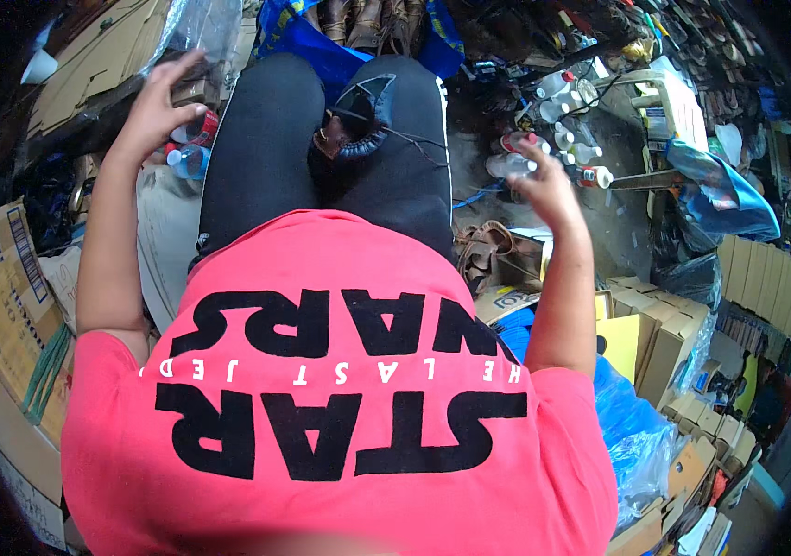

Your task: The recorder uses a needle and thread to manually stitch components of a shoe upper.

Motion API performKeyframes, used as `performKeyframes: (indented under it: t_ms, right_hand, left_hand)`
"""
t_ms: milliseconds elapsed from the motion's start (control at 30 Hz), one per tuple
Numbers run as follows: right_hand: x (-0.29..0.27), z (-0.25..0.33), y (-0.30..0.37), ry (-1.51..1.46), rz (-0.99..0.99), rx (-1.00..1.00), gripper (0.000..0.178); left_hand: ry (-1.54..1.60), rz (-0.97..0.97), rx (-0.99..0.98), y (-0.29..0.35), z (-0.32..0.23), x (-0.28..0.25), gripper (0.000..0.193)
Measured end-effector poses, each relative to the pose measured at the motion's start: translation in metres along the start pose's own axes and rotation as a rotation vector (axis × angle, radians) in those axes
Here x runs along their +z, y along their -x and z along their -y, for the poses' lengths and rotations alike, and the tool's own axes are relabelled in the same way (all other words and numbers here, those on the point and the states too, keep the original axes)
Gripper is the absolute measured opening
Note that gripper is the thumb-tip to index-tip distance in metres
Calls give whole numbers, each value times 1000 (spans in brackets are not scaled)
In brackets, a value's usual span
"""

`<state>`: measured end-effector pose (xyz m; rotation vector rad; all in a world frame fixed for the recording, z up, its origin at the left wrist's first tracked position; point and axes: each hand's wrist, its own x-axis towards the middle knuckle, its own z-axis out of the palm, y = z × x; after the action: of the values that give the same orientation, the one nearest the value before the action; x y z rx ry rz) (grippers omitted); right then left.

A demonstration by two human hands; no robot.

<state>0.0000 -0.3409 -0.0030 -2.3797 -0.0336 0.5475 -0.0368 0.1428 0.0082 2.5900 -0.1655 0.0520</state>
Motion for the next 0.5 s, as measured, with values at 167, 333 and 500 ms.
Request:
performKeyframes:
  t_ms: [167, 333, 500]
  right_hand:
    - [19, 76, -29, -319, 199, -499, 59]
    - [47, 129, -57, 176, 301, -354, 26]
    - [50, 100, -59, -225, 342, -138, 20]
  left_hand:
    - [155, -27, 252, 13, -73, 56, 42]
    - [206, 198, 339, -7, -113, 96, 32]
    - [408, 215, 403, -18, -102, 101, 26]
